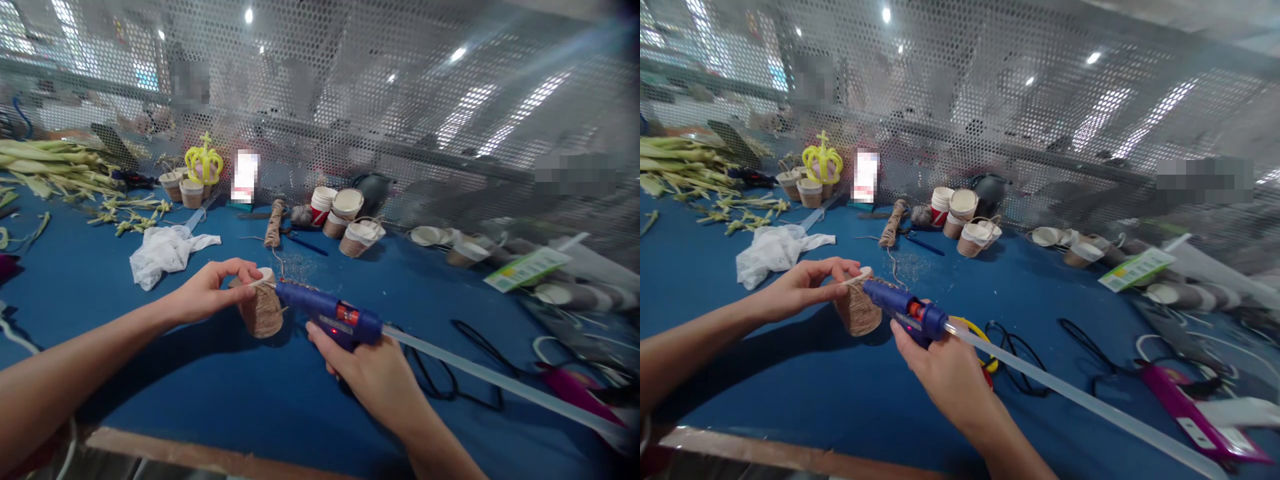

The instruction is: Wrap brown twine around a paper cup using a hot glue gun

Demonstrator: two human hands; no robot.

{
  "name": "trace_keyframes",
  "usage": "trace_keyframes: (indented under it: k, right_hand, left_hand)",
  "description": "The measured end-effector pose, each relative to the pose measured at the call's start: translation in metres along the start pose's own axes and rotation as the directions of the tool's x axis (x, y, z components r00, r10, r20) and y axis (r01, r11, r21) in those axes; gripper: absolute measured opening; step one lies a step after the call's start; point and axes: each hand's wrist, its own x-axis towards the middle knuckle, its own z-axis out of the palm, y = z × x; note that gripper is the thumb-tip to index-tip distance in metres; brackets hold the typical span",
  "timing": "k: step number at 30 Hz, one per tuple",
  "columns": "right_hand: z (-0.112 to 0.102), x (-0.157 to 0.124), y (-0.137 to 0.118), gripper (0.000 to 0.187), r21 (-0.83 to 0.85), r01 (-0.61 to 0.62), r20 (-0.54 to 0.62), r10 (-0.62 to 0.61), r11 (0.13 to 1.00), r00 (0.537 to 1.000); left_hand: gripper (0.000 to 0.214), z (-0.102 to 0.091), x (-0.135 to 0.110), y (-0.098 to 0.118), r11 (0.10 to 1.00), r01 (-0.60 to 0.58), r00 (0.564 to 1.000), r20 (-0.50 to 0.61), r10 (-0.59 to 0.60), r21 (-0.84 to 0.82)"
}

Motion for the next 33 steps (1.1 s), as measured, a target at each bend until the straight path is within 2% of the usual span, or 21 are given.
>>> trace_keyframes:
  k: [4,10,17,24,27,33]
  right_hand:
    - [0.0,0.001,-0.004,0.042,-0.019,0.054,-0.004,-0.054,0.998,0.999]
    - [0.002,-0.003,0.004,0.049,-0.03,0.053,-0.012,-0.054,0.998,0.998]
    - [0.011,-0.004,0.004,0.039,0.014,0.014,-0.074,-0.013,1.0,0.997]
    - [-0.005,-0.002,0.005,0.052,-0.214,0.126,-0.031,-0.136,0.969,0.99]
    - [-0.002,-0.003,0.002,0.052,-0.178,0.157,-0.033,-0.165,0.972,0.986]
    - [0.003,-0.003,0.002,0.043,-0.084,0.064,-0.078,-0.071,0.994,0.994]
  left_hand:
    - [0.025,0.001,0.0,0.002,1.0,0.004,1.0,0.0,-0.004,0.016]
    - [0.022,0.0,0.0,0.002,1.0,0.013,1.0,0.012,-0.014,0.007]
    - [0.019,-0.002,0.0,0.002,0.999,0.018,0.998,0.058,-0.016,-0.04]
    - [0.022,-0.003,0.0,-0.001,0.994,0.03,0.997,0.073,-0.022,-0.105]
    - [0.023,-0.003,0.0,0.0,0.993,0.034,0.997,0.079,-0.025,-0.11]
    - [0.022,-0.003,0.0,0.0,0.994,0.03,0.997,0.076,-0.022,-0.107]
